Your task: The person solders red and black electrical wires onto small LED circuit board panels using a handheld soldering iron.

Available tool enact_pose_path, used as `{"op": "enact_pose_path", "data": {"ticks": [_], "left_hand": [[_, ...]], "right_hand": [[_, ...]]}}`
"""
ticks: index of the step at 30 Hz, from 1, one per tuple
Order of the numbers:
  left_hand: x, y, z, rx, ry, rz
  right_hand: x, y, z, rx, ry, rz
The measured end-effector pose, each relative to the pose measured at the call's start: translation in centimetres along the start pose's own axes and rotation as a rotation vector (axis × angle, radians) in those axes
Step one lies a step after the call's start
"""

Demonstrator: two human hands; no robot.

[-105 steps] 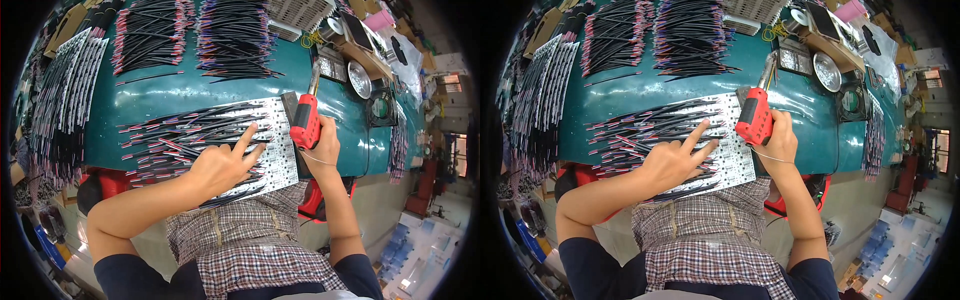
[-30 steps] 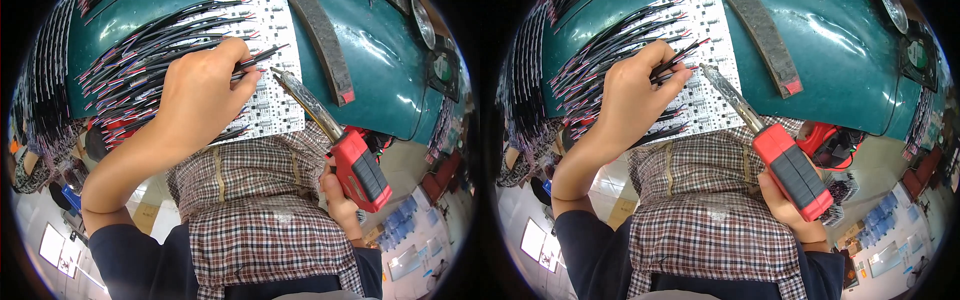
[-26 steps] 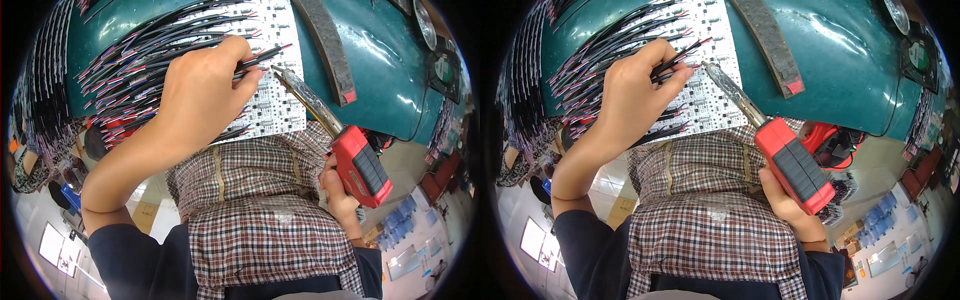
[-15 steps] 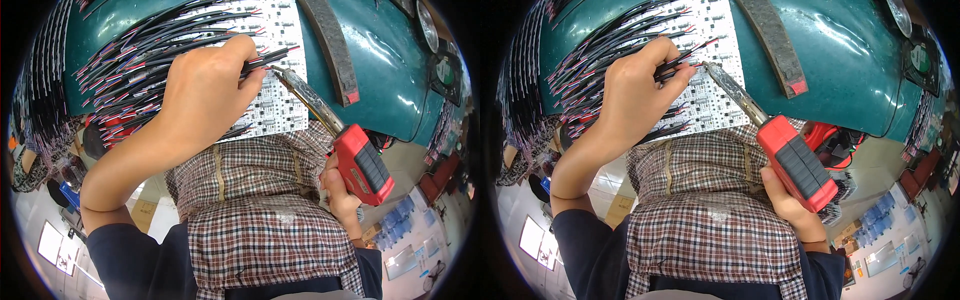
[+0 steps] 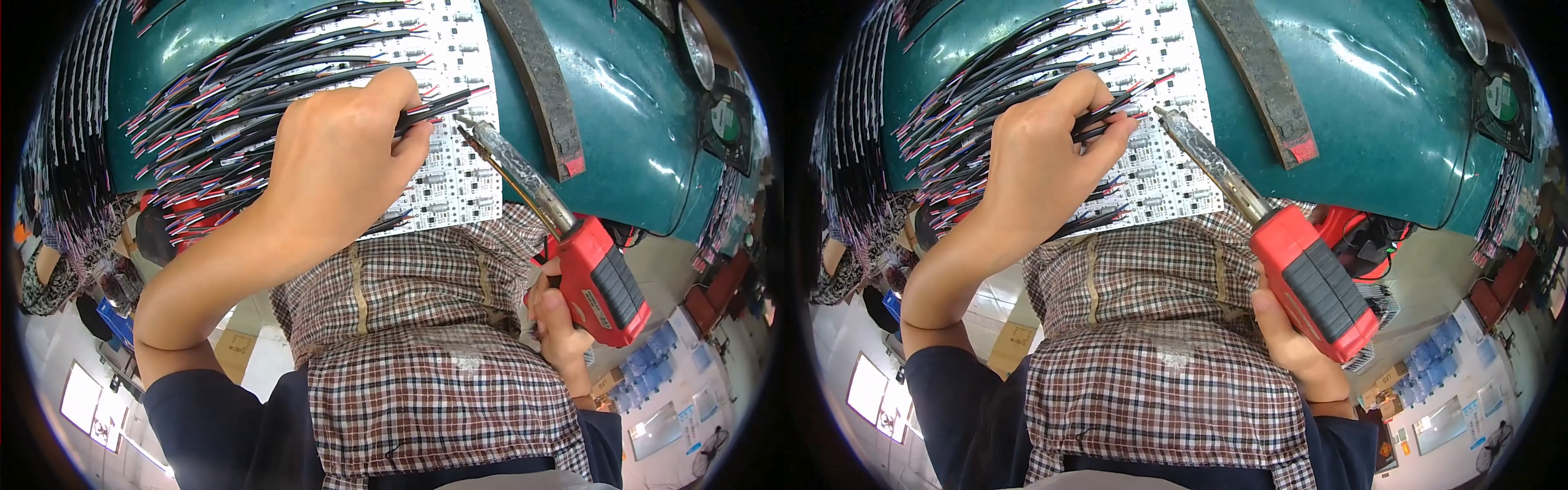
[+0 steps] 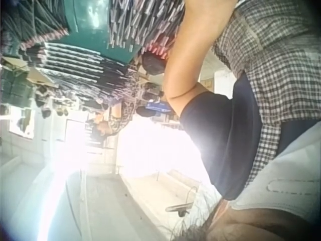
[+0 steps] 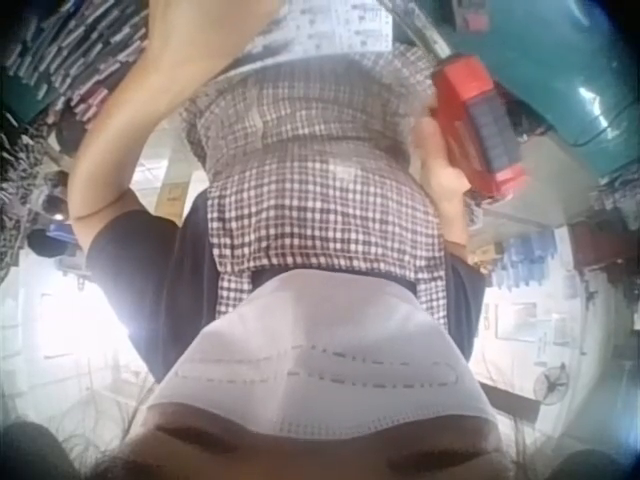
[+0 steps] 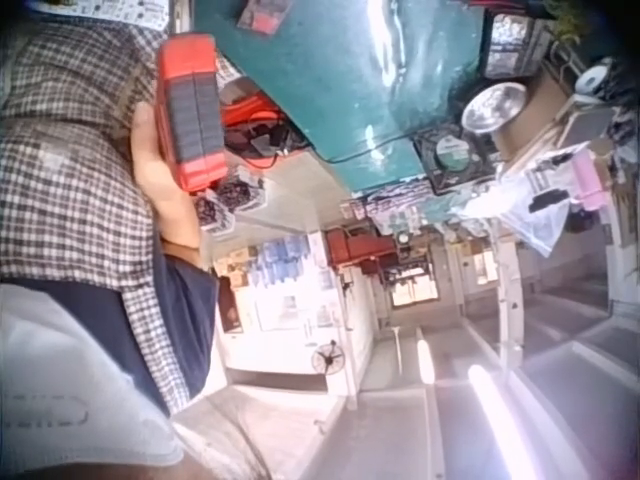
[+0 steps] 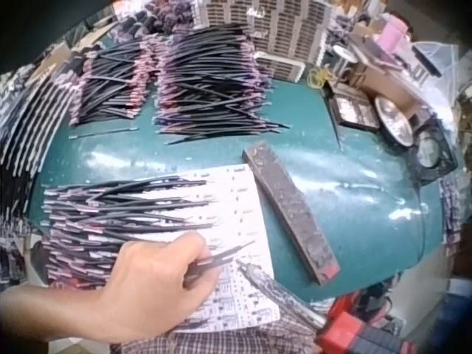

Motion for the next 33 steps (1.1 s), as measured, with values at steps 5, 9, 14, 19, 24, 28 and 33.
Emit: {"op": "enact_pose_path", "data": {"ticks": [5, 9, 14, 19, 24, 28, 33], "left_hand": [[-0.2, -0.2, 0.5, 0.068, 0.022, 0.02], [-0.3, -0.4, 0.5, 0.048, 0.04, 0.054], [-0.3, -0.3, 0.4, 0.025, 0.035, 0.051], [-0.3, -0.3, 0.4, 0.013, 0.024, 0.033], [-0.3, -0.4, 0.4, 0.002, 0.026, 0.037], [-0.3, -0.3, 0.4, 0.015, 0.031, 0.042], [-0.8, -0.2, 0.4, 0.087, 0.049, 0.079]], "right_hand": [[0.2, 0.0, -0.2, 0.071, 0.007, 0.04], [-0.3, -0.4, 0.0, 0.008, 0.006, 0.062], [-0.5, -1.0, 0.1, -0.025, 0.018, 0.086], [-0.4, -0.9, 0.1, -0.009, -0.024, 0.074], [0.1, -0.1, -0.1, 0.056, 0.017, 0.091], [0.4, 0.2, -0.1, 0.012, -0.035, 0.048], [1.0, 0.2, -0.8, 0.035, -0.069, 0.043]]}}
Point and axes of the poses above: each hand's wrist, its own x-axis away from the middle knuckle, its own y-axis out of the back of the hand, z = x × y, the point moved 9 cm from there along -x, towards the middle knuckle, and after that the axes turned 12 degrees about y, right-handed, at the moved point
